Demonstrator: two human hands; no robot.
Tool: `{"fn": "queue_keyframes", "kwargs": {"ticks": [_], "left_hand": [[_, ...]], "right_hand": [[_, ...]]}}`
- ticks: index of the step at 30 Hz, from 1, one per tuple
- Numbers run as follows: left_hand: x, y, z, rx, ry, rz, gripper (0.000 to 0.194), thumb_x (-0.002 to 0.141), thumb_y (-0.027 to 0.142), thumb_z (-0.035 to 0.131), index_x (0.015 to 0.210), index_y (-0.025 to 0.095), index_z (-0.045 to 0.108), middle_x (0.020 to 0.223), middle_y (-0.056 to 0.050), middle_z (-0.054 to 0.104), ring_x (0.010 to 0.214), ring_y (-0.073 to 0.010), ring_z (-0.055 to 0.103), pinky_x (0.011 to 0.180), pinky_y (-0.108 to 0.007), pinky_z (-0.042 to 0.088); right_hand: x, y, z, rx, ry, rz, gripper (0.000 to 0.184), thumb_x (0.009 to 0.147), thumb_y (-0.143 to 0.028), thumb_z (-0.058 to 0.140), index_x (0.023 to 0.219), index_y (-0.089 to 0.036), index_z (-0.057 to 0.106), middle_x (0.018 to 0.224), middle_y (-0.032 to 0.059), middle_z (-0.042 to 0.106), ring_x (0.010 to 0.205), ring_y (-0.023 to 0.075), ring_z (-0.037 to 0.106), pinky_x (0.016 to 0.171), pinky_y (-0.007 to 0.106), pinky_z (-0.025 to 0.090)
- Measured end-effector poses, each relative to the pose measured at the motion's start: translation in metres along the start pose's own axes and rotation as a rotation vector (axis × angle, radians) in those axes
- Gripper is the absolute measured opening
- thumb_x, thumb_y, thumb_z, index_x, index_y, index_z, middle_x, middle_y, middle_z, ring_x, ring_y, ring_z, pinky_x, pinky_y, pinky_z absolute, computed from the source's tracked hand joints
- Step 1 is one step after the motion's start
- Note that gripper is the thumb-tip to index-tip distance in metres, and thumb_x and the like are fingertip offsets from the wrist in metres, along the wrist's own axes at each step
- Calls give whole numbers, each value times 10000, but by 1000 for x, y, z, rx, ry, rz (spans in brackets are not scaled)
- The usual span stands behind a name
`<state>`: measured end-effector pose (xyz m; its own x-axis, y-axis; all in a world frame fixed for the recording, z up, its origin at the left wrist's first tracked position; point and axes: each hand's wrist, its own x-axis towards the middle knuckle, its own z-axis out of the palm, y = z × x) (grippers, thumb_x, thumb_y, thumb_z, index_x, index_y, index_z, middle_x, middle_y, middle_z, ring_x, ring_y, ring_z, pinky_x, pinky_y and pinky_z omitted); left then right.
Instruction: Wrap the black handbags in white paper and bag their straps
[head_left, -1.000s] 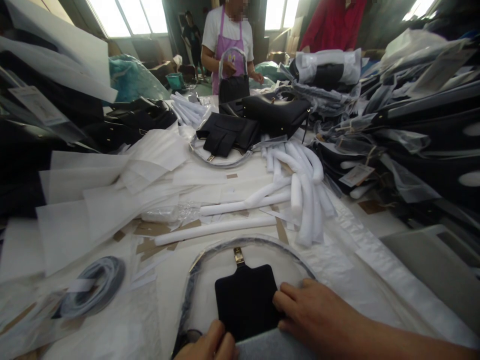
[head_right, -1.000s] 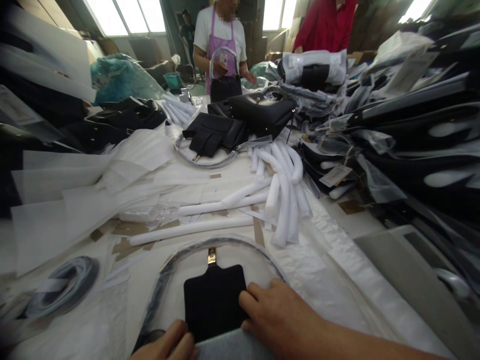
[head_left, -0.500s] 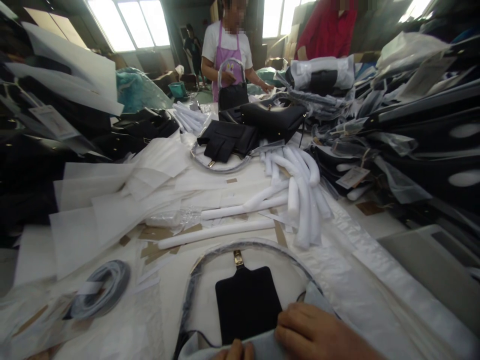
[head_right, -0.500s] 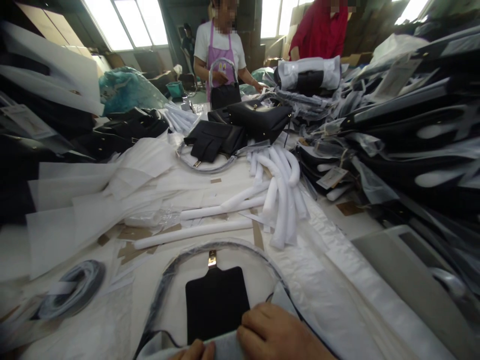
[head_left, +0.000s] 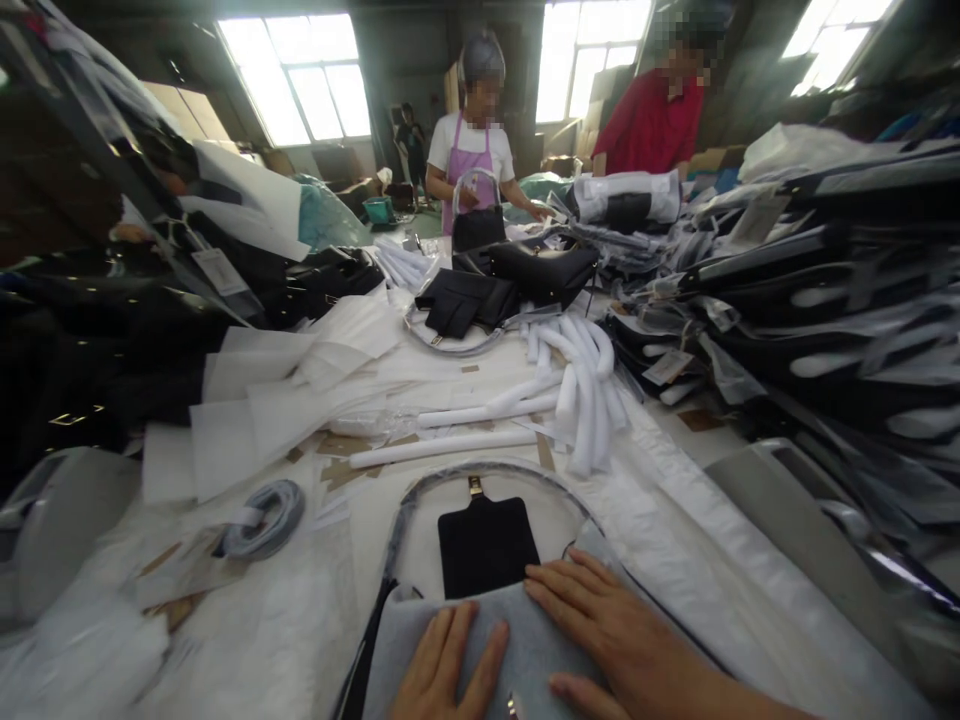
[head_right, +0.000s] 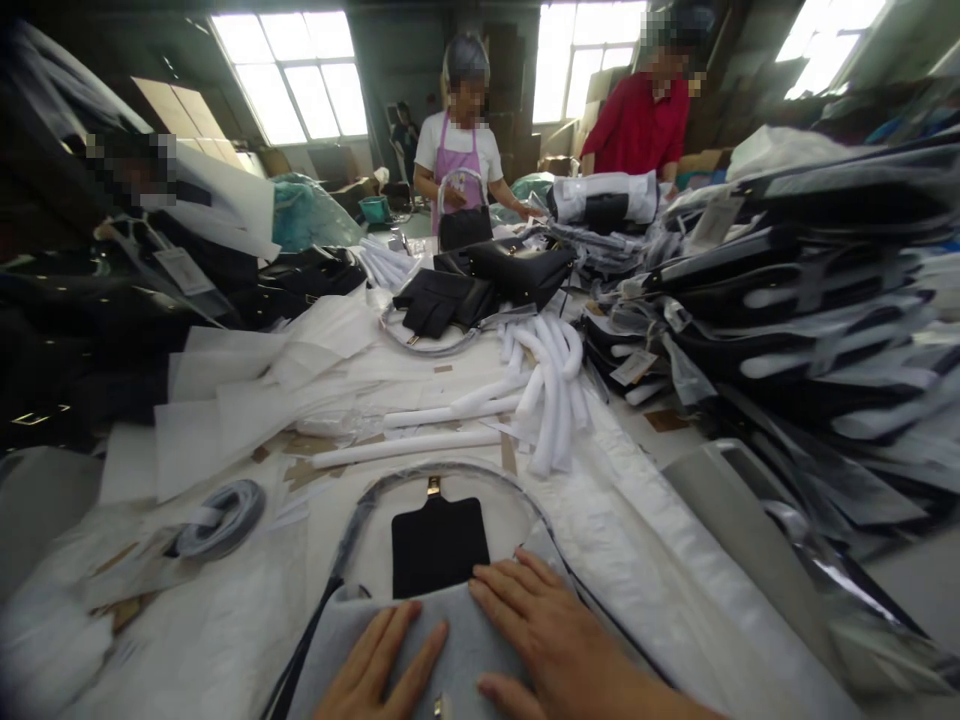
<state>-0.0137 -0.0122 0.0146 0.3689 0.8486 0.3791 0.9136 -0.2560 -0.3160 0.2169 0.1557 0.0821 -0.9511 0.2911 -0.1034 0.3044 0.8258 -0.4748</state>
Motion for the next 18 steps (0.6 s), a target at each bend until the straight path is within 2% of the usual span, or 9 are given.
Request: {"fn": "queue_keyframes", "kwargs": {"ticks": [1, 3, 5, 6, 9, 12, 14, 16, 18], "left_hand": [[2, -1, -2, 10, -7, 8, 737, 889, 677, 482, 1485, 251, 405, 1200, -97, 720, 1056, -232, 697, 830, -274, 584], [7, -1, -10, -9, -43, -23, 832, 820, 755, 508, 1467, 237, 439, 1234, -130, 702, 1072, -255, 697, 824, -290, 596], [13, 2, -20, -76, -96, -73, 880, 748, 775, 585, 1439, 241, 482, 1284, -160, 670, 1088, -284, 696, 813, -313, 613], [15, 4, -25, -121, -133, -106, 884, 723, 756, 632, 1432, 248, 491, 1312, -174, 648, 1106, -302, 688, 818, -333, 617], [19, 9, -35, -273, -281, -229, 839, 737, 667, 687, 1448, 284, 462, 1409, -195, 556, 1218, -353, 607, 900, -421, 595], [20, 12, -42, -411, -405, -338, 776, 792, 606, 665, 1470, 323, 416, 1492, -190, 462, 1328, -373, 489, 1006, -500, 521], [21, 13, -44, -475, -447, -386, 762, 800, 575, 669, 1474, 338, 403, 1524, -184, 421, 1371, -377, 433, 1054, -529, 473], [21, 13, -45, -522, -460, -417, 756, 801, 565, 669, 1473, 341, 405, 1540, -185, 401, 1393, -382, 404, 1080, -546, 442], [21, 14, -45, -560, -445, -433, 746, 805, 573, 660, 1468, 335, 416, 1543, -191, 399, 1403, -387, 394, 1093, -559, 426]], "right_hand": [[3, -2, -4, 59, -16, 28, 649, 927, -492, 608, 1485, -197, 459, 1495, 122, 500, 1358, 315, 483, 1175, 501, 329], [18, -4, -14, 131, -7, 93, 540, 923, -415, 632, 1413, -203, 551, 1401, 110, 602, 1279, 279, 560, 1130, 430, 398], [43, -3, -21, 134, 49, 167, 400, 942, -326, 612, 1318, -191, 631, 1286, 98, 679, 1186, 234, 621, 1046, 338, 466], [59, -1, -23, 107, 80, 198, 369, 943, -295, 611, 1289, -172, 647, 1263, 112, 685, 1177, 236, 621, 1037, 335, 465], [104, 6, -21, 24, 122, 267, 314, 908, -270, 669, 1180, -113, 684, 1193, 176, 682, 1160, 302, 607, 1024, 440, 459], [134, 12, -16, 0, 119, 302, 251, 902, -344, 698, 1049, -141, 692, 1108, 110, 693, 1066, 264, 639, 960, 479, 498], [139, 12, -15, 24, 119, 287, 237, 913, -367, 689, 1007, -150, 681, 1018, 53, 697, 931, 209, 668, 853, 421, 550], [133, 8, -17, 62, 147, 227, 244, 894, -335, 712, 1055, -154, 683, 915, 22, 692, 808, 175, 665, 752, 342, 561], [117, 1, -20, 93, 201, 121, 286, 866, -264, 736, 1134, -178, 689, 893, 9, 678, 801, 162, 653, 751, 297, 543]]}}
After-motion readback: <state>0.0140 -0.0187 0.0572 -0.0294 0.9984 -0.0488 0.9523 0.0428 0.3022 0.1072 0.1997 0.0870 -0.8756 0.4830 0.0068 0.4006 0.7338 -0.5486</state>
